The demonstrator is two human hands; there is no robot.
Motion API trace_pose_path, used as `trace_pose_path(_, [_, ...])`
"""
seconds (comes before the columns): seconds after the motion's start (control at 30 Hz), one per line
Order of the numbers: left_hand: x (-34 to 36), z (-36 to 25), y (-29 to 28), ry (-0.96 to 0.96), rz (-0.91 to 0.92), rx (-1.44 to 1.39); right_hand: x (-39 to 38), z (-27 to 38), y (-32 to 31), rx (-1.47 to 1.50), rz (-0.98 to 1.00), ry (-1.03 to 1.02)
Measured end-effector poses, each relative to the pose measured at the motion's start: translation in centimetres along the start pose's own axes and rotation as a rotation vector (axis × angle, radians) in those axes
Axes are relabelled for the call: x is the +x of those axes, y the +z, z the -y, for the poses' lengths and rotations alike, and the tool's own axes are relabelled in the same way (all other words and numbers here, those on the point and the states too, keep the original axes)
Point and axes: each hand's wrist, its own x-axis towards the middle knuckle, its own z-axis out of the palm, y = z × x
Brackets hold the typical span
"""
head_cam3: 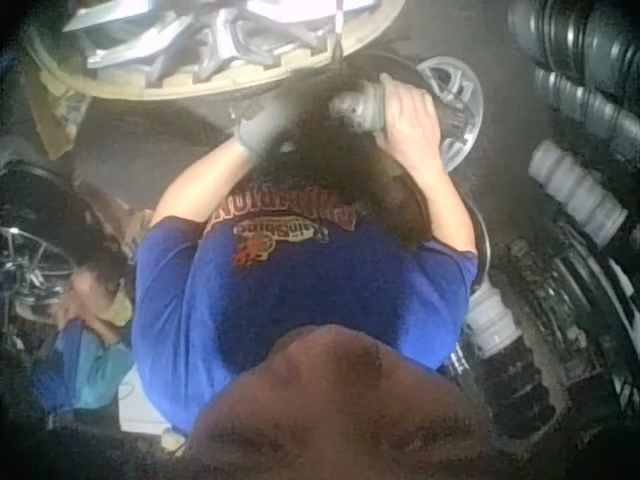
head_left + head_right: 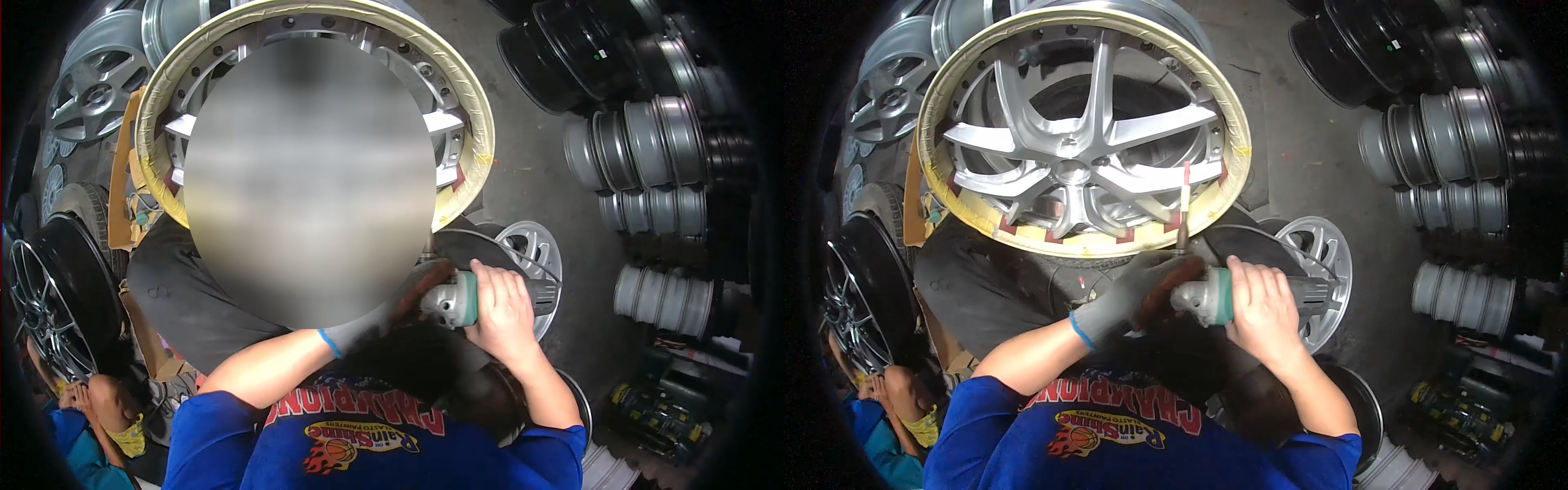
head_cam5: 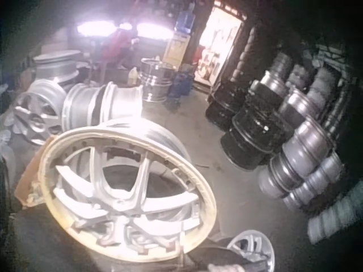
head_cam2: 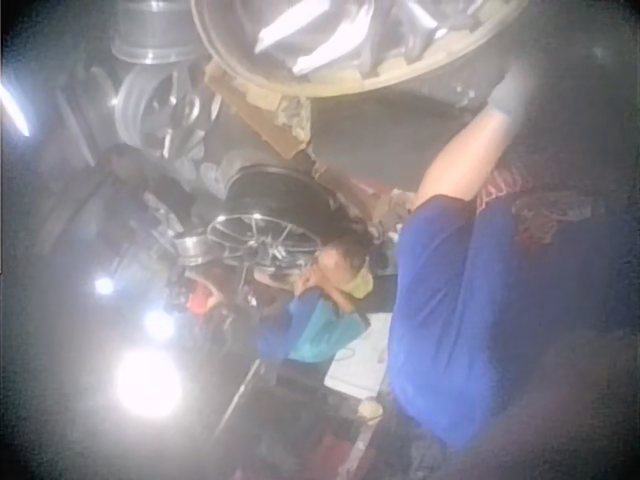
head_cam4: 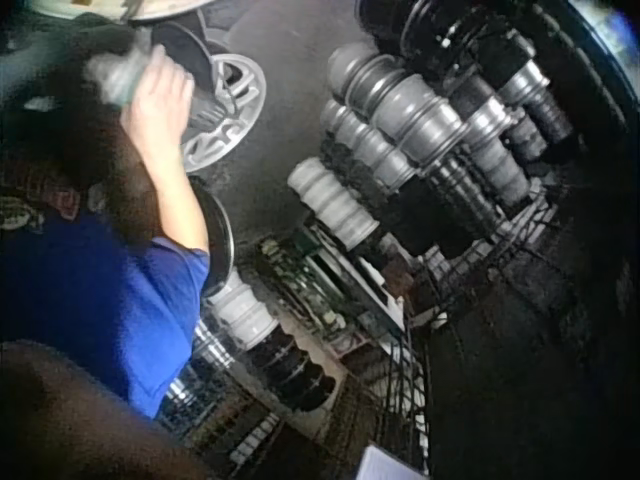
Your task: The person uses a power tool to grind or polish the inner rim of a car wheel, then turns the wheel over and uses a cloth to wipe the rim.
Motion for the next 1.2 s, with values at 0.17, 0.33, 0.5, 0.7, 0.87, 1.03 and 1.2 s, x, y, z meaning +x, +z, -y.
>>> trace_pose_path(0.17, [2.8, -3.8, 0.9, -0.621, 0.29, -0.142, -1.6, -3.3, 0.4, -0.008, 0.046, 0.052])
trace_pose_path(0.33, [0.2, -1.9, 2.3, -0.62, 0.151, -0.614, -2.4, -3.2, 0.7, 0.04, 0.026, 0.061])
trace_pose_path(0.5, [-0.4, -1.4, 1.2, -0.638, 0.204, -0.377, -2.4, -2.5, 0.7, 0.139, -0.004, 0.015])
trace_pose_path(0.7, [-1.9, 3.4, -0.2, -0.312, 0.298, -0.96, -2.8, -2.8, 2.8, 0.307, -0.27, 0.046])
trace_pose_path(0.87, [-1.8, 2.6, -0.5, -0.826, 0.374, -1.362, -2.1, -0.9, 3.9, 0.564, -0.359, 0.092])
trace_pose_path(1.03, [-2.2, -2.4, -0.2, -0.309, 0.32, -0.208, -2.5, 2.2, 6.1, 0.94, -0.409, 0.161])
trace_pose_path(1.2, [-1.9, -5.2, -0.3, 0.02, 0.307, 0.291, -6.0, 6.1, 10.5, 1.487, -0.378, 0.363])
